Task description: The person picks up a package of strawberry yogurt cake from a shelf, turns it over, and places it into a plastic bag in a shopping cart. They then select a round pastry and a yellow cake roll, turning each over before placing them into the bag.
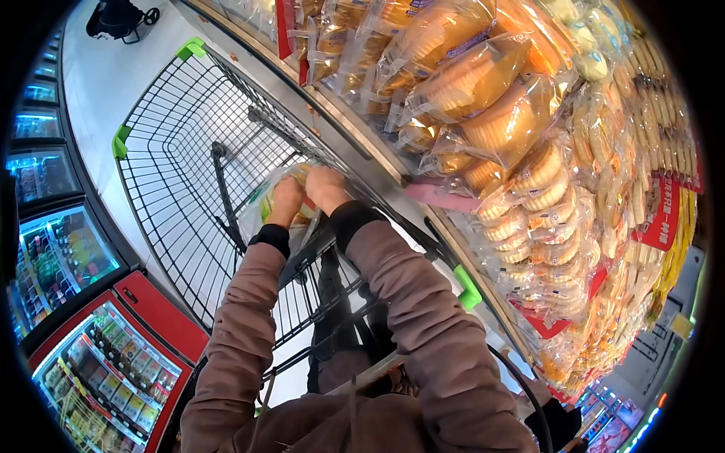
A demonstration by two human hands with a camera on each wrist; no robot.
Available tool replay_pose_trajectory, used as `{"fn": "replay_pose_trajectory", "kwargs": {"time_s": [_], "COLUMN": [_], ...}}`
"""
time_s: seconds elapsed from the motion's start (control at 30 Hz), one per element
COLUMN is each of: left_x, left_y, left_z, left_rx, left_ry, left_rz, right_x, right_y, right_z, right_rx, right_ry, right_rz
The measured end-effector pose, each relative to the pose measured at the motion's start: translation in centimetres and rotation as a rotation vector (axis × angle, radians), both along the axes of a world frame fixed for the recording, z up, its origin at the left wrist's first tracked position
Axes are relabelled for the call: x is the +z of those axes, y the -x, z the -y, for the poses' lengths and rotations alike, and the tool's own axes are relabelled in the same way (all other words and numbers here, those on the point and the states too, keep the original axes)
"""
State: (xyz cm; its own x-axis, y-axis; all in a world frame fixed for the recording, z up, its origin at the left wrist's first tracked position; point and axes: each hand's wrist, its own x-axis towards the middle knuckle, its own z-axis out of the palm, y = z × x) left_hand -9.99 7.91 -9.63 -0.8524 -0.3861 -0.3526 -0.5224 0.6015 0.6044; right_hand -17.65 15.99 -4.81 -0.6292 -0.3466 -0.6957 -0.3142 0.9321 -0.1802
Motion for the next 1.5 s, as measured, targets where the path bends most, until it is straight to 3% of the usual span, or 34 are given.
{"fn": "replay_pose_trajectory", "kwargs": {"time_s": [0.03, 0.13, 0.2, 0.23, 0.37, 0.43, 0.5, 0.57, 0.77, 0.87, 0.97, 1.07, 1.17, 1.27, 1.43, 1.5], "left_x": [0.7, -1.6, -2.7, -1.0, -5.8, -6.8, -5.3, -4.3, -6.9, -10.3, -5.9, -8.1, -6.4, -4.2, -2.4, -1.1], "left_y": [0.1, -0.2, -0.2, 0.0, -0.6, -0.3, -0.7, -0.8, -0.9, -2.7, -1.8, -2.1, -2.2, -1.5, -1.9, -2.1], "left_z": [0.3, 1.4, 1.1, 0.7, 1.1, 0.8, 0.3, 0.0, 0.6, 1.0, 0.4, 1.1, 0.7, 0.7, 0.2, 0.1], "left_rx": [-0.005, -0.209, -0.076, 0.155, 0.111, 0.287, 0.287, 0.351, 0.719, 0.313, 0.301, 0.16, 0.214, 0.077, 0.137, 0.027], "left_ry": [-0.081, -0.002, -0.185, -0.439, -0.162, -0.201, -0.25, -0.414, -1.258, -0.657, -0.239, -0.284, -0.165, 0.052, 0.002, -0.012], "left_rz": [-0.008, -0.208, -0.239, -0.164, -0.134, -0.13, -0.083, -0.029, 0.152, -0.099, 0.024, 0.077, 0.055, 0.3, 0.294, 0.37], "right_x": [0.1, 0.5, 0.6, 0.4, 1.4, 0.9, 0.8, 0.9, 1.1, 1.3, 1.4, 1.9, 0.9, 1.0, 3.9, 4.8], "right_y": [0.0, 0.3, 0.3, 0.1, 0.1, 0.0, 0.1, 0.0, -0.2, -0.7, -0.7, -0.5, -0.7, -0.6, -0.7, -0.8], "right_z": [0.1, -0.1, -0.4, -0.5, -0.3, -0.1, -0.2, -0.4, -0.8, -1.0, -1.0, -0.6, -0.9, -0.8, -0.8, -1.0], "right_rx": [-0.003, -0.068, -0.054, -0.043, -0.04, -0.024, 0.002, 0.035, 0.014, 0.035, 0.059, 0.085, 0.085, 0.108, 0.028, 0.027], "right_ry": [-0.006, -0.065, -0.057, -0.04, -0.026, -0.051, -0.063, -0.065, -0.076, -0.084, -0.072, -0.101, -0.024, -0.01, 0.005, 0.044], "right_rz": [0.011, 0.109, 0.103, 0.064, 0.03, 0.047, 0.056, 0.066, 0.065, 0.096, 0.099, 0.107, 0.074, 0.097, 0.037, 0.013]}}
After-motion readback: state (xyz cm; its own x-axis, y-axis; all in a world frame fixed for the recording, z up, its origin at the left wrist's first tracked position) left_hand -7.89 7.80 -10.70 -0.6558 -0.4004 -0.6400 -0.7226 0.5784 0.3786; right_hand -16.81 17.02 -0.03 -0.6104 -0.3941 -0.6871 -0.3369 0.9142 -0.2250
